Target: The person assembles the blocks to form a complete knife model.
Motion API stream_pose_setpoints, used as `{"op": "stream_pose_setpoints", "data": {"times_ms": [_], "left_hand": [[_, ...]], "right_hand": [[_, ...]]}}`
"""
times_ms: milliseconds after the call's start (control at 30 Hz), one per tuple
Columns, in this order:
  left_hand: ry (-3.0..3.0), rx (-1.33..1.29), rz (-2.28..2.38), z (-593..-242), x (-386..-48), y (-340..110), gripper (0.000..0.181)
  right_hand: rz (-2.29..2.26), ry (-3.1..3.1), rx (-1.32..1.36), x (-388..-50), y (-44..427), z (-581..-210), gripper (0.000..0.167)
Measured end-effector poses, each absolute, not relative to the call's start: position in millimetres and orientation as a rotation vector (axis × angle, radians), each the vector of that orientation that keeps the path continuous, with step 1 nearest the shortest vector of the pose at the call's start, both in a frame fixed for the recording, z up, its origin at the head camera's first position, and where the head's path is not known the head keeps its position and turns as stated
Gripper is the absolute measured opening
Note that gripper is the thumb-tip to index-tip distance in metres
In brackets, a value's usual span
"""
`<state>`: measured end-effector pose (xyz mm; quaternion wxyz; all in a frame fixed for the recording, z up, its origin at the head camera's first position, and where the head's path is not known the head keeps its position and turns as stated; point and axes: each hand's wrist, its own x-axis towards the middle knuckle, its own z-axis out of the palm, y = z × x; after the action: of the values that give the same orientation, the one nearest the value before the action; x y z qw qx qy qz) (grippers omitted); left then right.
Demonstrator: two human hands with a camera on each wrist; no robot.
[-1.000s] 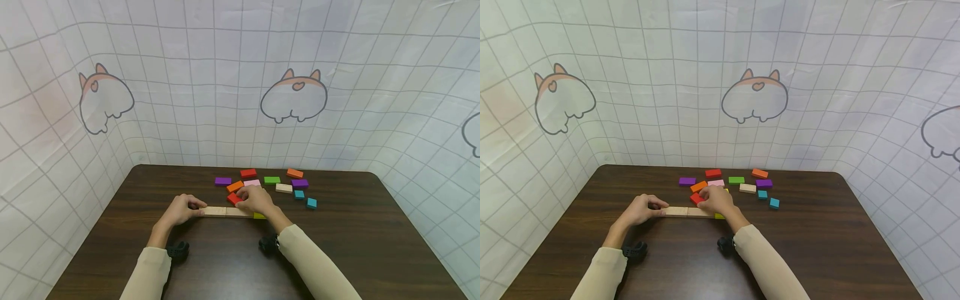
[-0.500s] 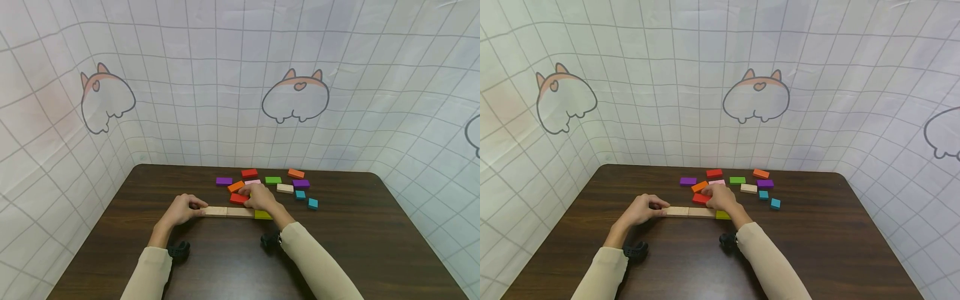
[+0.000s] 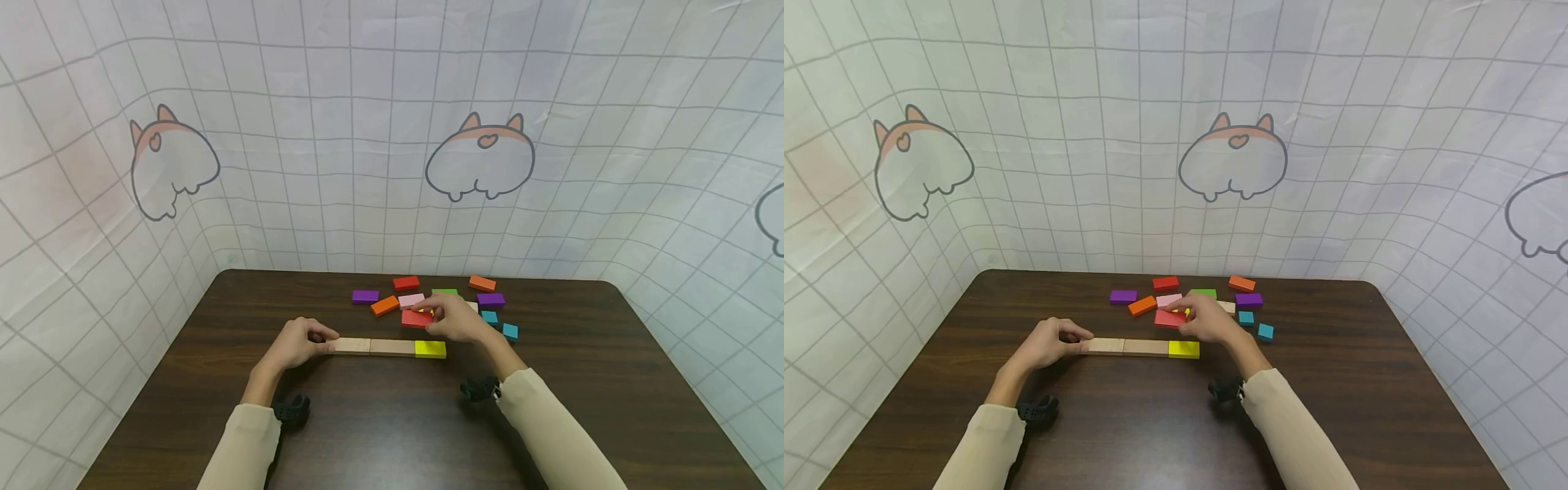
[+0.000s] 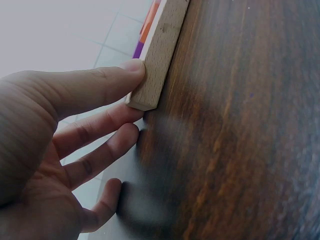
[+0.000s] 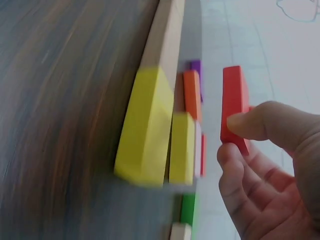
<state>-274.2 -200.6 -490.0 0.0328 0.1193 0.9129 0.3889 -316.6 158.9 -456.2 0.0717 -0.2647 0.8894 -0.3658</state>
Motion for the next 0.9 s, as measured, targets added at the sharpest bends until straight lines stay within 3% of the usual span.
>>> {"op": "stream_pose_setpoints", "data": {"times_ms": [433,900], "left_hand": [[2.808,0.364,1.201,-490,-274,-201,0.016],[2.804,0.369,1.201,-490,-274,-202,0.016]], "right_hand": [[-1.020,2.700,-0.786,-294,243,-467,0.040],[-0.984,2.586,-0.815,-287,262,-484,0.038]]}}
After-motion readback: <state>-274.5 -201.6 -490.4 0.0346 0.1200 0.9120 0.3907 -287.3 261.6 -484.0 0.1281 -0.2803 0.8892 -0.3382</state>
